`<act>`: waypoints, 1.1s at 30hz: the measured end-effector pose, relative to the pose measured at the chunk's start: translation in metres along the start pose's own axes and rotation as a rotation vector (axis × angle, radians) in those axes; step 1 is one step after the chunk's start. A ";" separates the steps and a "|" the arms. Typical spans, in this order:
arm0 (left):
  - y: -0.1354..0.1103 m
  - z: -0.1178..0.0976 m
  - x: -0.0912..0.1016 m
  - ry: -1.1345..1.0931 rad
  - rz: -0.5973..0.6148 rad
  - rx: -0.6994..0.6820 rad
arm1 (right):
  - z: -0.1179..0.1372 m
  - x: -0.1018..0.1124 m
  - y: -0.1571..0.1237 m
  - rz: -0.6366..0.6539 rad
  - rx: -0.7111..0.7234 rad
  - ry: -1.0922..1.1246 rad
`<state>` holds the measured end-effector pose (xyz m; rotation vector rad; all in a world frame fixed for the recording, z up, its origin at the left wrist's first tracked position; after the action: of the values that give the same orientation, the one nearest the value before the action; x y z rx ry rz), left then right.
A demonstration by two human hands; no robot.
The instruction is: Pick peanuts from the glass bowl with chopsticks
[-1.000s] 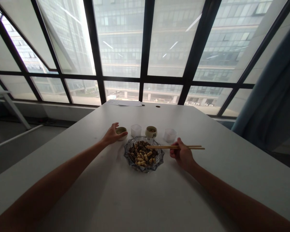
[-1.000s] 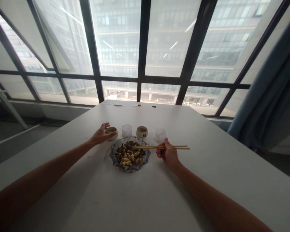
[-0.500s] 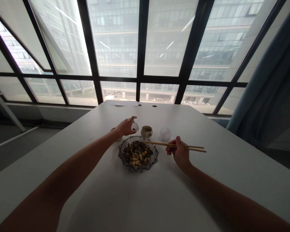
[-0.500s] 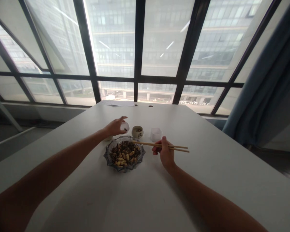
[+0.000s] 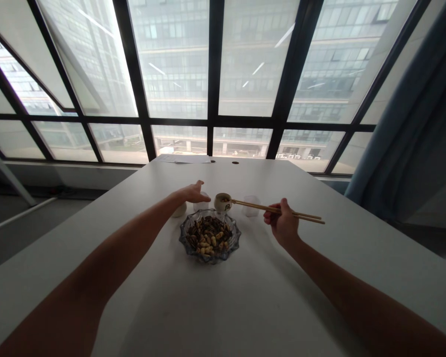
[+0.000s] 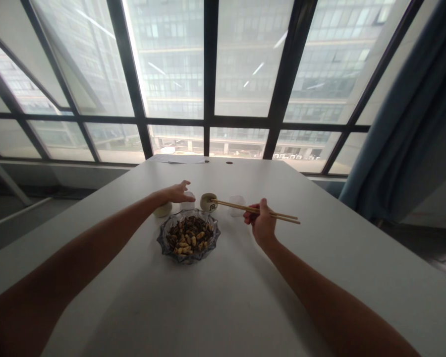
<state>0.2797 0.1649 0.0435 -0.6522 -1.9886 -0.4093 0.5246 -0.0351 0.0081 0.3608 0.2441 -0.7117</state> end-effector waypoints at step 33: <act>0.024 -0.163 -0.093 0.024 0.030 -0.490 | 0.043 0.062 0.041 -0.174 0.223 -0.154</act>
<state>0.4443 0.0721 0.0395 -0.9721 -1.8609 -0.8961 0.6012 -0.0603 0.0361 0.4983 0.0501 -0.9370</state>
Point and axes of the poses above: each hand's wrist, its own y-axis towards the middle knuckle, its own x-axis out of the back of the hand, z = x × y, the point moved 9 cm from there along y, towards the middle knuckle, and after that the axes turned 10 degrees about -y, right-handed, at the moved point
